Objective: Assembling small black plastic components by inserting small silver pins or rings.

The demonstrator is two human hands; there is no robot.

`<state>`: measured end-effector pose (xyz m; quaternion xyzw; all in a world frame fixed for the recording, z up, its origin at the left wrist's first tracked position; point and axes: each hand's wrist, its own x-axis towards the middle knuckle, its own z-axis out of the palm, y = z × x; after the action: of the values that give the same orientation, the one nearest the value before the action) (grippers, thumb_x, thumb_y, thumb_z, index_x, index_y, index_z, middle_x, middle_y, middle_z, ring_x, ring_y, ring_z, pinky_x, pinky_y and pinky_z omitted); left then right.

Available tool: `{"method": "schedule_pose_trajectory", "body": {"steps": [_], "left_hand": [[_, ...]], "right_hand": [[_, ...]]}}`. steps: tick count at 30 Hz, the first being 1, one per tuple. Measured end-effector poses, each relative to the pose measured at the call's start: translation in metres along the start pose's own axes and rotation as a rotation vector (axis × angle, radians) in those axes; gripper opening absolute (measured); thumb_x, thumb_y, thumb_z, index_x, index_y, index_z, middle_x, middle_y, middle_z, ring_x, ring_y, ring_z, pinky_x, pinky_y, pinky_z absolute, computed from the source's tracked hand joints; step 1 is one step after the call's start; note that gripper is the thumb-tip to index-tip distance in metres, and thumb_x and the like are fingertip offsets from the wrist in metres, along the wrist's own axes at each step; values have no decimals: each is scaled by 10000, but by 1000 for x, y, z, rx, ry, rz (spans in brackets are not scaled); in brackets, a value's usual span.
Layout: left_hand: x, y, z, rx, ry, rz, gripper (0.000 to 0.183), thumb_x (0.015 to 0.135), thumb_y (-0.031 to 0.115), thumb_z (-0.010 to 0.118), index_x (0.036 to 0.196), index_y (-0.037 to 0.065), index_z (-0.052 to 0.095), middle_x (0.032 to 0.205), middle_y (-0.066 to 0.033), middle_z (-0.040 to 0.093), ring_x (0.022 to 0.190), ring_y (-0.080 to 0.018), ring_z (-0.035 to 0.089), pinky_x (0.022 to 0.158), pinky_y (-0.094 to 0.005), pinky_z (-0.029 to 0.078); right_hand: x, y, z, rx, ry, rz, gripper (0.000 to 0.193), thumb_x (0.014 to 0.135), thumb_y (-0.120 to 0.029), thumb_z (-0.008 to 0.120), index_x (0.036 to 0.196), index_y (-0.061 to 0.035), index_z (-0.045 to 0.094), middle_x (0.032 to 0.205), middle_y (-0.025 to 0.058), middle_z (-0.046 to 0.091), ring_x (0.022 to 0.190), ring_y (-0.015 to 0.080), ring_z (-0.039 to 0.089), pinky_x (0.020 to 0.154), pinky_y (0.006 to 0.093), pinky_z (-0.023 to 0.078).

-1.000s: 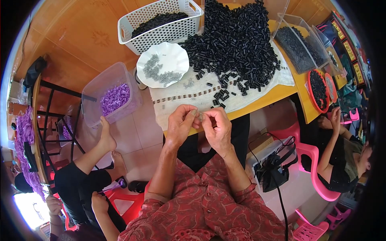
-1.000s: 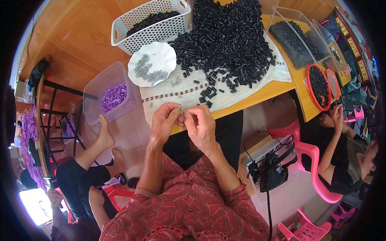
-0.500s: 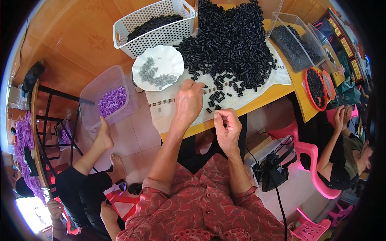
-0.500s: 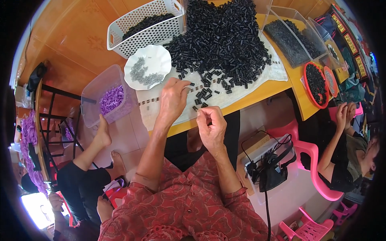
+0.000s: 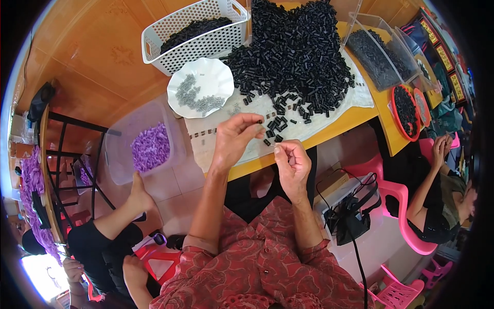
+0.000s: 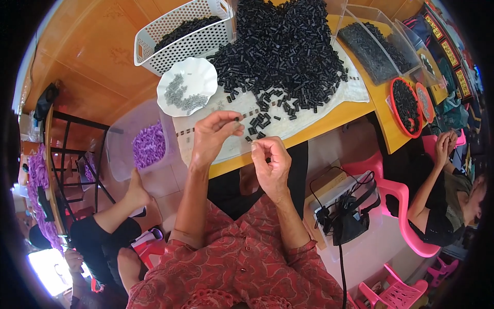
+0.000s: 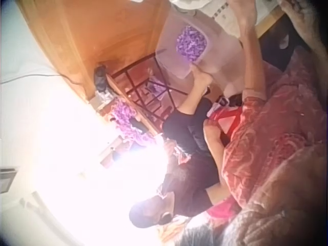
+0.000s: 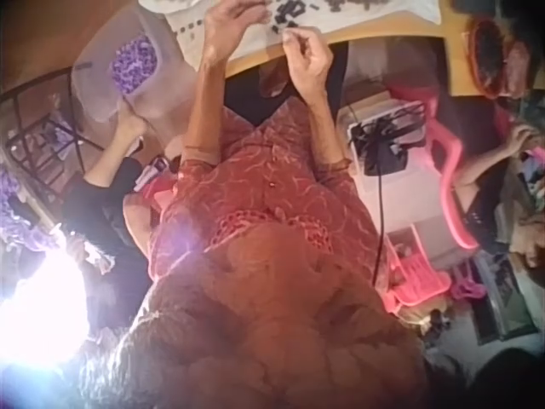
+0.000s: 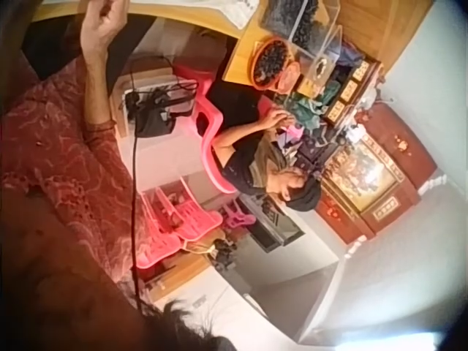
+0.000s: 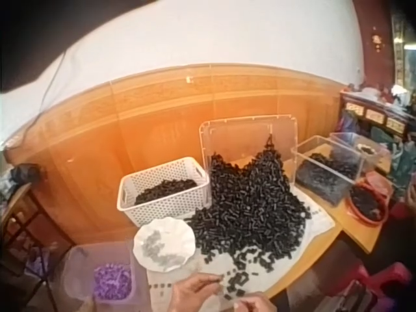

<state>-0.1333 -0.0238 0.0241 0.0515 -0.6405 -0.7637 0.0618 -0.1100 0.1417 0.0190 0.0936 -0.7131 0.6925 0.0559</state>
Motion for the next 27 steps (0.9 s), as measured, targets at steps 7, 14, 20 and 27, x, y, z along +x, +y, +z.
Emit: {"method": "schedule_pose_trajectory", "body": {"steps": [7, 14, 20, 27], "left_hand": [[-39, -4, -3, -287, -34, -16, 196, 886, -64, 616, 1080, -46, 636, 996, -119, 679, 852, -172, 683, 775, -295, 582], [-56, -5, -3, -286, -12, -30, 222, 878, -73, 629, 1096, -29, 637, 986, -94, 675, 878, -143, 670, 814, -275, 570], [-59, -2, -4, -248, -20, 51, 195, 877, -60, 637, 1066, -17, 663, 1006, -49, 630, 903, -114, 640, 808, -249, 554], [-62, 0, -3, -191, -13, 78, 233, 855, -110, 632, 1069, -27, 671, 1018, -45, 607, 941, -121, 610, 844, -243, 511]], "right_hand": [[-1, -16, 8, 169, -50, 88, 23, 904, 14, 608, 920, 24, 595, 866, 12, 561, 681, 31, 478, 607, 176, 403], [-1, -28, 20, 276, -96, 119, 61, 931, -34, 596, 948, 24, 602, 881, 17, 564, 712, 56, 518, 641, 193, 427], [-1, -27, 20, 227, -139, 105, 38, 927, 7, 586, 932, 44, 581, 888, 44, 580, 758, 86, 614, 677, 206, 483], [-4, -21, 18, 179, -137, 96, 49, 921, -19, 599, 931, 29, 596, 869, 15, 549, 715, 53, 476, 629, 200, 397]]}}
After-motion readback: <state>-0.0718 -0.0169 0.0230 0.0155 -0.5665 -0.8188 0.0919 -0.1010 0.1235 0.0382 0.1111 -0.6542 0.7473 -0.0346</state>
